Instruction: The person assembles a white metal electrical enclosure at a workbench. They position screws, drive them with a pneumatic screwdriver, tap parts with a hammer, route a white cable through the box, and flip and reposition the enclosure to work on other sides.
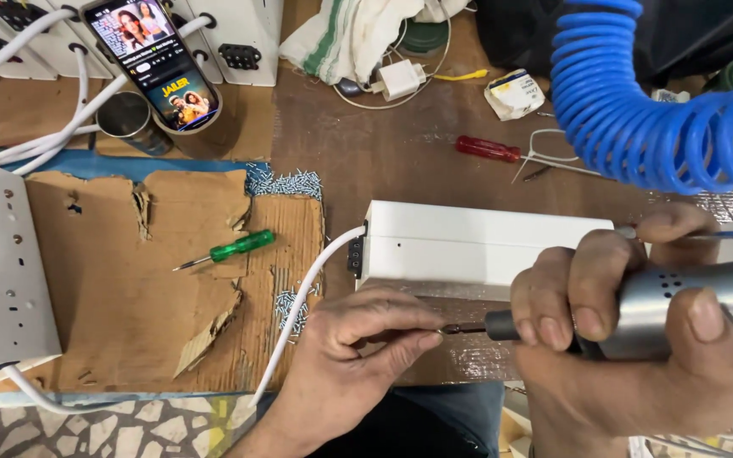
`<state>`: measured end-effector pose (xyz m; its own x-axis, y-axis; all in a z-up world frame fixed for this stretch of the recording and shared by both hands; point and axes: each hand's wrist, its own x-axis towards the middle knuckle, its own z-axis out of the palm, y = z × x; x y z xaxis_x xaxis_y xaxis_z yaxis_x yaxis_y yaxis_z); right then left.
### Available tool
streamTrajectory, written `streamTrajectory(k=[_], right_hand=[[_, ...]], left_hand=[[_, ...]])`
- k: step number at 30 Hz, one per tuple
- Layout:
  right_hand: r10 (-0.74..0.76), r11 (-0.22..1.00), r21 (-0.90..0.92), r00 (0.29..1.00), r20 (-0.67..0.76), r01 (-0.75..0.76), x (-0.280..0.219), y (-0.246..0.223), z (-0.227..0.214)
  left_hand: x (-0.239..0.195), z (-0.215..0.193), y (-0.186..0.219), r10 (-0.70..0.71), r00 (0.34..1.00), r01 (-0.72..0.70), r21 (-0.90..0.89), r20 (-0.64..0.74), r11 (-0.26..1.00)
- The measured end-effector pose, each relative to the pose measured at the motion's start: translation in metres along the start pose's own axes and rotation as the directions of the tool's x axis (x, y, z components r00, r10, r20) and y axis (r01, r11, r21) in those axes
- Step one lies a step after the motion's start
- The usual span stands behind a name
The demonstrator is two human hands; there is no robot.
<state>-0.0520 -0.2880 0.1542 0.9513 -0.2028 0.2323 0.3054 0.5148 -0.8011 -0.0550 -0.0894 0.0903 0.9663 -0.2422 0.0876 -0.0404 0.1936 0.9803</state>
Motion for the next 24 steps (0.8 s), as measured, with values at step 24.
streamTrajectory(k=[24], right_hand=[[-0.114, 0.99, -0.04, 0.927, 0.358, 0.138, 0.071, 0.067, 0.034]], left_hand=[[0.042, -0.015, -0.006, 0.526, 0.841, -0.323, 0.659, -0.131, 0.68]])
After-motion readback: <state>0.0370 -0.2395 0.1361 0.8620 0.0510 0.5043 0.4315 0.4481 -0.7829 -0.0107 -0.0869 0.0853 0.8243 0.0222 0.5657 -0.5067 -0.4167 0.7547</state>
